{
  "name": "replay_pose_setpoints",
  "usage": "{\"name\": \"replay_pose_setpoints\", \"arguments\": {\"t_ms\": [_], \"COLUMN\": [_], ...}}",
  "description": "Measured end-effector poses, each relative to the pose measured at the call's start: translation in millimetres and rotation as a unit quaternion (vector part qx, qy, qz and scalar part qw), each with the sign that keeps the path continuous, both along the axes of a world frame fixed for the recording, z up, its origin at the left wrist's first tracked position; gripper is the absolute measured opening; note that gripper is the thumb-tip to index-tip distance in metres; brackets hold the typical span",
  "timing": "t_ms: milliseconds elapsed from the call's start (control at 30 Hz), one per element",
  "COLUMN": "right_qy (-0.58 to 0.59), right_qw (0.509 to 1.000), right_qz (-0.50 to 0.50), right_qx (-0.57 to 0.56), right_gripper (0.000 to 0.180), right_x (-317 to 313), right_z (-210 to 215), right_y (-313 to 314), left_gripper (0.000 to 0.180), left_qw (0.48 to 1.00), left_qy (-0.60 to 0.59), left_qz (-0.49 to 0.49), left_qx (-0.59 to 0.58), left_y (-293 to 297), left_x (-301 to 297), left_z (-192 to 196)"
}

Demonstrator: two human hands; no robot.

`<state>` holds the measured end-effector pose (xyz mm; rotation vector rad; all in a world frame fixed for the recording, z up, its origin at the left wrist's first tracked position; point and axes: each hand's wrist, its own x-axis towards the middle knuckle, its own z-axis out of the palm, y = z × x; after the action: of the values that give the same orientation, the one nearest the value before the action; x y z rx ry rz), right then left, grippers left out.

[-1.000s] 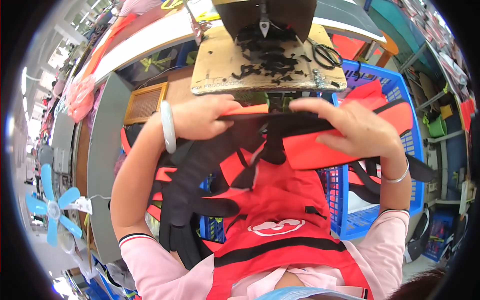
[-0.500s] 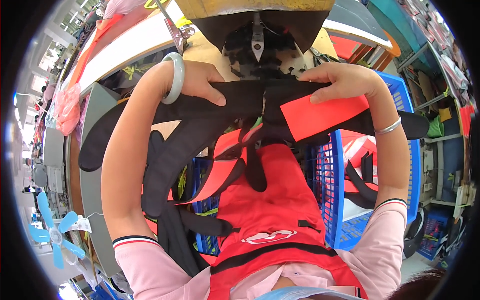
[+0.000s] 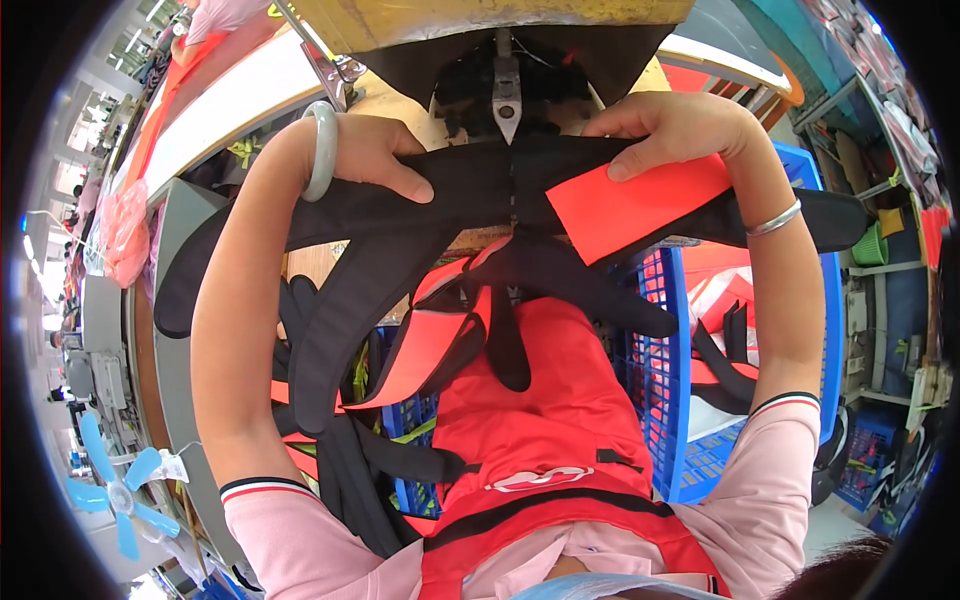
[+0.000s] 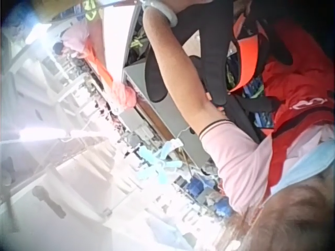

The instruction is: Using a vertical cutting machine to trim and shape red and black fabric pieces for garment or gear manufacturing.

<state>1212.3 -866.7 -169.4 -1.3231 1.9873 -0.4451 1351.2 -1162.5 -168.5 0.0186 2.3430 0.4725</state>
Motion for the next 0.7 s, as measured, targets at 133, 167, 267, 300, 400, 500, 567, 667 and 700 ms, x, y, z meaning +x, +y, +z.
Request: {"name": "replay_pose_setpoints", "arguments": {"t_ms": [133, 167, 267, 300, 400, 500, 567, 667, 700], "right_qy": [-0.001, -0.059, -0.113, -0.110, -0.044, -0.032, -0.066, -0.112, -0.131], "right_qw": [0.999, 0.998, 0.993, 0.993, 0.998, 0.998, 0.997, 0.993, 0.991], "right_qz": [-0.006, 0.003, -0.001, -0.013, -0.015, -0.037, -0.034, -0.029, -0.027], "right_qx": [-0.033, -0.019, -0.020, -0.033, -0.046, -0.040, -0.030, -0.028, -0.033], "right_gripper": [0.054, 0.055, 0.055, 0.054, 0.052, 0.052, 0.051, 0.049, 0.048], "right_x": [-8, -12, -19, -19, -15, -7, -12, -6, 0], "right_z": [-6, -6, -11, -13, -9, -5, -8, -9, -13], "right_y": [3, 1, -1, -1, 0, 5, 12, 25, 29], "left_gripper": [0.054, 0.054, 0.056, 0.058, 0.060, 0.058, 0.056, 0.036, 0.036], "left_qw": [1.000, 1.000, 1.000, 1.000, 0.999, 0.998, 0.998, 0.981, 0.959], "left_qy": [-0.008, -0.001, 0.006, 0.008, 0.018, 0.041, 0.056, 0.041, 0.032], "left_qz": [-0.004, 0.001, 0.011, 0.014, 0.020, 0.029, 0.036, 0.151, 0.175], "left_qx": [-0.009, 0.001, 0.005, 0.015, 0.039, 0.031, 0.009, 0.116, 0.223], "left_y": [-3, -5, -9, -9, -9, -6, -5, -36, -32], "left_x": [-3, -4, -7, -7, -4, 1, 9, 33, 45], "left_z": [-1, -4, -7, -8, -8, -7, -6, -23, -34]}}
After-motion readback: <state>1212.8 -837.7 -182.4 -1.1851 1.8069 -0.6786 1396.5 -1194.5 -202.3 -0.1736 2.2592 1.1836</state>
